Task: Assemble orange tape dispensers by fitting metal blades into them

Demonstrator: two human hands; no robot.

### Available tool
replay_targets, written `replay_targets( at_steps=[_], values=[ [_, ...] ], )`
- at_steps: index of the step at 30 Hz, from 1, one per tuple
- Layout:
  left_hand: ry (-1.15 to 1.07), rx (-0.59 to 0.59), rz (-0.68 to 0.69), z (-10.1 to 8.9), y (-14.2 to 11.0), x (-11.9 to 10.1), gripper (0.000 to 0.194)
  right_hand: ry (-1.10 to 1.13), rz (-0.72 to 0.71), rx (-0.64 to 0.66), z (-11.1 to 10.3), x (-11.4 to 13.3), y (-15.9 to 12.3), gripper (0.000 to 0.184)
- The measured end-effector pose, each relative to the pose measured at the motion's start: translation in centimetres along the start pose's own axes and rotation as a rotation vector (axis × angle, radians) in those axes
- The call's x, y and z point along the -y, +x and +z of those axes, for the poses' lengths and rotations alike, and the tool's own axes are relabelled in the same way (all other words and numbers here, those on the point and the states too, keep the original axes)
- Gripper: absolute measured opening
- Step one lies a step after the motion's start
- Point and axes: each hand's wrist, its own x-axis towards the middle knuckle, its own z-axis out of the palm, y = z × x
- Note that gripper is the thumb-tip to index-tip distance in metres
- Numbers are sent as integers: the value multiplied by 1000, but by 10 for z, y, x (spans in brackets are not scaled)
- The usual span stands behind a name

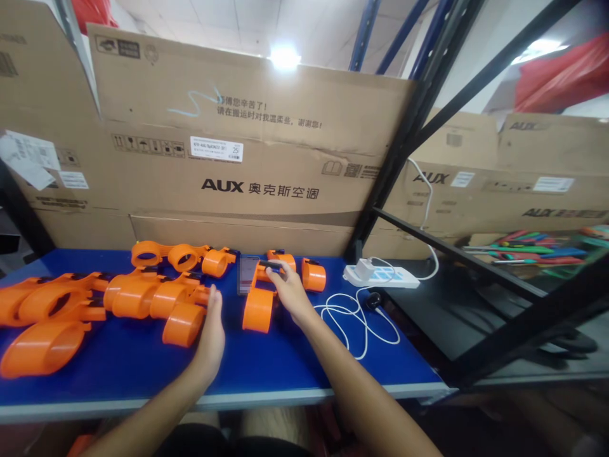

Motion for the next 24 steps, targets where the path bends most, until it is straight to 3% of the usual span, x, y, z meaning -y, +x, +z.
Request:
replay_targets(
  at_steps=[5,8,14,24],
  values=[
    [82,131,20,1,-1,-1,53,-17,-29,175,9,6,1,37],
    [14,240,-11,21,7,-11,46,-18,-47,232,13,6,2,46],
    [-89,315,-128,55,34,-24,53,47,-52,225,14,-1,2,59],
    [-85,288,-31,46,35,-14,50,55,68,211,8,-6,-12,32]
  ],
)
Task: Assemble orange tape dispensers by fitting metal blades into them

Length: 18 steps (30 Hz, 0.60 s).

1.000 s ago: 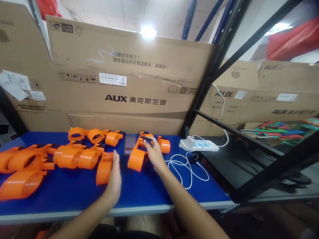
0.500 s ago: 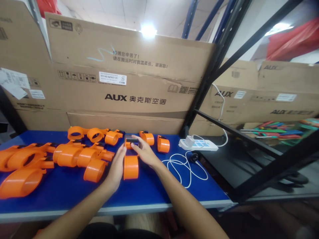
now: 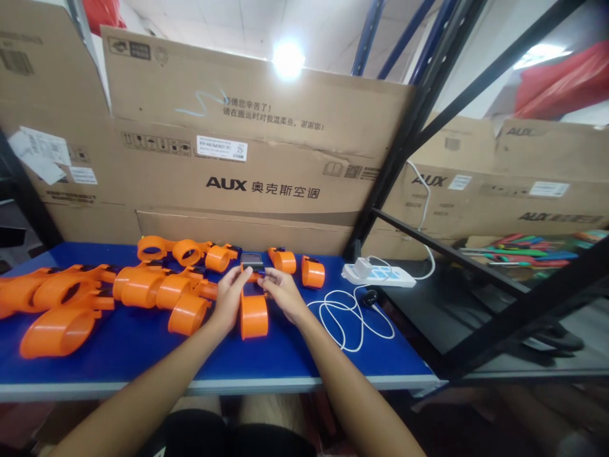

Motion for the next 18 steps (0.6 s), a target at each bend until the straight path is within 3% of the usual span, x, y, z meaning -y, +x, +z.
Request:
replay_targets(
  at_steps=[9,18],
  values=[
    [68,2,45,-6,3,-7,46,-60,44,10,3,2,-7,20],
    [75,8,43,-6,4,-7,54,-149,26,-21,8,0,-8,14]
  ],
)
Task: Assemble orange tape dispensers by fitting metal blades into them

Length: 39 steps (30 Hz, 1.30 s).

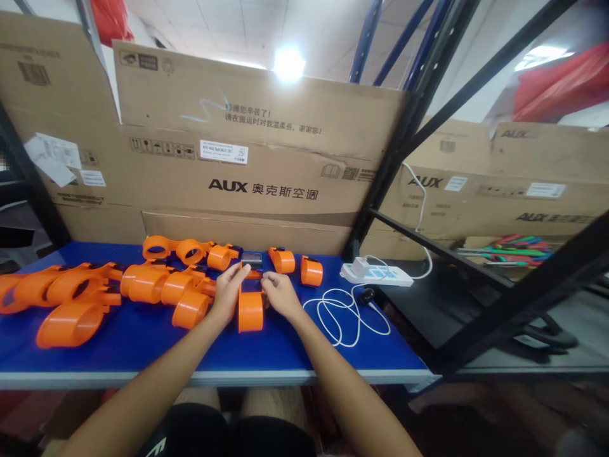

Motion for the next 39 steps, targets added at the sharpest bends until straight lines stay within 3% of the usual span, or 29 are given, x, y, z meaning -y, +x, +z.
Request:
replay_targets(
  at_steps=[9,17,39],
  values=[
    [0,5,-9,2,-4,0,56,-63,-62,-65,-2,6,1,16],
    [-29,26,-21,1,-7,-8,51,-15,-57,-31,2,-1,-1,17],
    [20,-29,22,1,-3,2,56,-132,-145,-77,-1,1,3,23]
  ],
)
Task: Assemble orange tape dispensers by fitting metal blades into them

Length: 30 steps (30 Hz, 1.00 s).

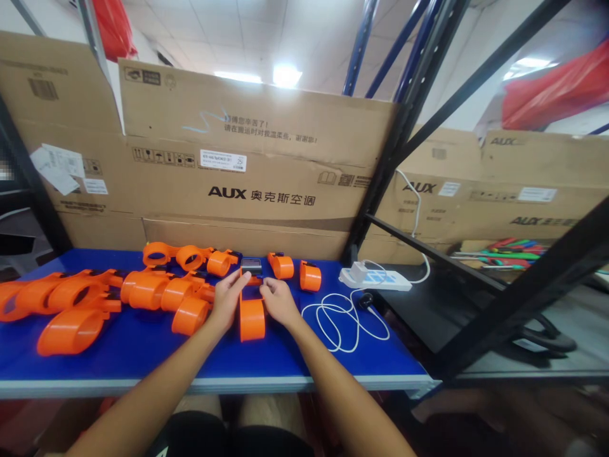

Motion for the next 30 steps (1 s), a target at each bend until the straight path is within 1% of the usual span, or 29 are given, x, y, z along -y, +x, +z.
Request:
replay_targets(
  at_steps=[14,23,27,30],
  values=[
    [-53,16,-32,1,-2,-1,54,-72,-48,3,0,-2,-1,26],
    [-149,47,-92,6,-10,-12,52,-105,-61,-6,3,-8,-1,24],
    [-185,26,-121,5,-7,-12,52,-182,-63,-11,6,-10,-2,25],
    [-183,-1,-138,1,-3,-10,54,-274,-55,-37,3,-10,-2,23]
  ],
)
